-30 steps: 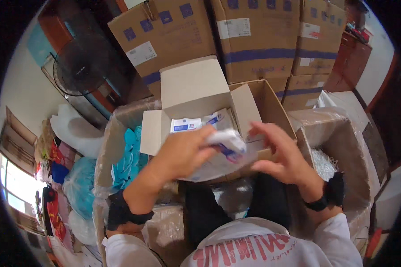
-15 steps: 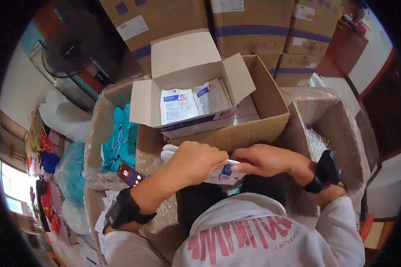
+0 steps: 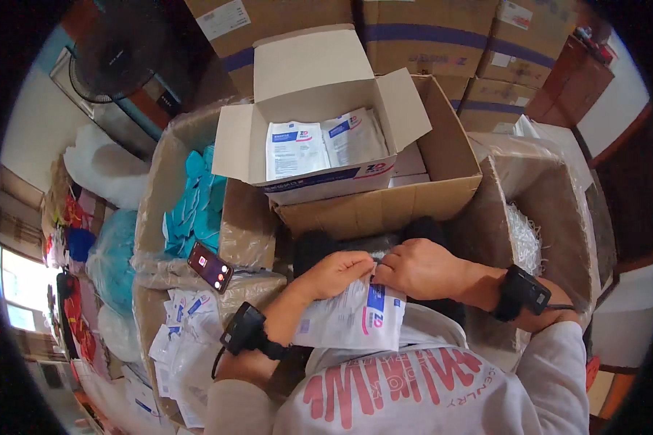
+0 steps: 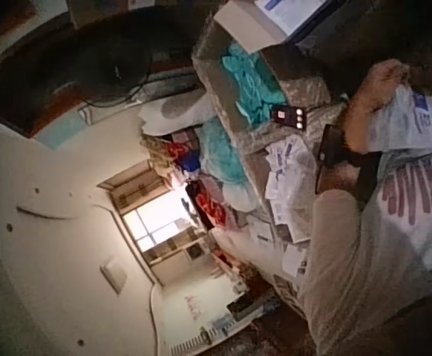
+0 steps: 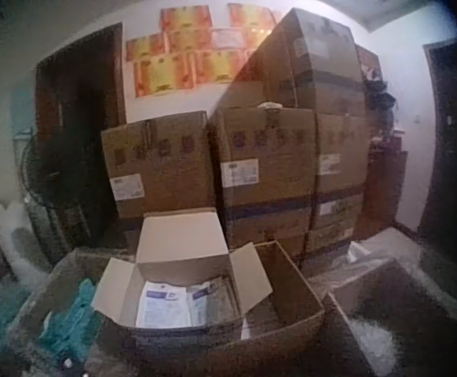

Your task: Removing medical masks from individual plastic wrappers and sorting them into a container.

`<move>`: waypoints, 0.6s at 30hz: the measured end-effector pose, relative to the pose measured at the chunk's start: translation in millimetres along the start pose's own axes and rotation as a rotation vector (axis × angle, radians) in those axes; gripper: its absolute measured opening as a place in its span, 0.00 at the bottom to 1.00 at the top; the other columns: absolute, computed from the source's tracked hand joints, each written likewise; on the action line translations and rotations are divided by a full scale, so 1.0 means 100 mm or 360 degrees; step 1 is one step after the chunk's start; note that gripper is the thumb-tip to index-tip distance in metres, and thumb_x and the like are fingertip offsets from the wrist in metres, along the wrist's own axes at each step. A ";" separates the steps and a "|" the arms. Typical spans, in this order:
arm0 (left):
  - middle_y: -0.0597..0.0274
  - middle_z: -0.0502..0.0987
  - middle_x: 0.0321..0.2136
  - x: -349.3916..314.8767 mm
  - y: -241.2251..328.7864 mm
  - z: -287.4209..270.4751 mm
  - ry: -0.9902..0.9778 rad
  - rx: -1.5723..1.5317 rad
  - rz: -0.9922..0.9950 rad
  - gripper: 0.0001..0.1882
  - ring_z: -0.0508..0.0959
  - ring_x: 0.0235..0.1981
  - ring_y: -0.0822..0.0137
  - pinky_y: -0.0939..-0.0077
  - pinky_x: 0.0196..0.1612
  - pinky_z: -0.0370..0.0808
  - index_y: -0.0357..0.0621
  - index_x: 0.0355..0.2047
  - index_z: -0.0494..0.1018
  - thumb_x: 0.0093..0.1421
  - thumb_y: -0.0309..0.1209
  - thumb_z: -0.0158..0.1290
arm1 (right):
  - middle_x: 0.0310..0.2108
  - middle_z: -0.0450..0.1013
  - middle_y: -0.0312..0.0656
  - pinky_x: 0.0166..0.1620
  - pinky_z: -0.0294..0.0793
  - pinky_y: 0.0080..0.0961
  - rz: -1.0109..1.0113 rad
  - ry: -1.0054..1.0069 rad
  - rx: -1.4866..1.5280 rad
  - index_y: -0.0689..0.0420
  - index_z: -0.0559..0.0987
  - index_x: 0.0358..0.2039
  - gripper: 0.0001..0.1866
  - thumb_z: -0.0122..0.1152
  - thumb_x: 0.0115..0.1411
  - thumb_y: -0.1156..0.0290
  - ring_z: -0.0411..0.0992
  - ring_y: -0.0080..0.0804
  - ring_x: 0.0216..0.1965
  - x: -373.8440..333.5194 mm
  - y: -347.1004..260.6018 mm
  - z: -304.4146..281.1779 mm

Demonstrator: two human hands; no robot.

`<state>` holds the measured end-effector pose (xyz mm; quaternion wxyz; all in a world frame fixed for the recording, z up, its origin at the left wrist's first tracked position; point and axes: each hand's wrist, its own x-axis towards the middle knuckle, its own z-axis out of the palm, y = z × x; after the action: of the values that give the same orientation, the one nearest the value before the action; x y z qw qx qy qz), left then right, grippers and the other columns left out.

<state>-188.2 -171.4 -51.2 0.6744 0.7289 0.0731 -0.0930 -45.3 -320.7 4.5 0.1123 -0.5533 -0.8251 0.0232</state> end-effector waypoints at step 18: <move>0.71 0.69 0.24 0.65 0.26 -0.37 0.0387 0.0011 0.0269 0.12 0.66 0.27 0.78 0.83 0.34 0.65 0.39 0.30 0.69 0.62 0.35 0.43 | 0.19 0.70 0.41 0.25 0.71 0.34 0.0473 0.0156 -0.0192 0.56 0.70 0.23 0.07 0.51 0.51 0.67 0.73 0.38 0.23 -0.12 0.01 -0.50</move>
<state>-117.3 -137.7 -38.4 0.6634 0.7407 0.0923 0.0529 -29.5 -335.8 51.0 0.1143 -0.6755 -0.7275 -0.0371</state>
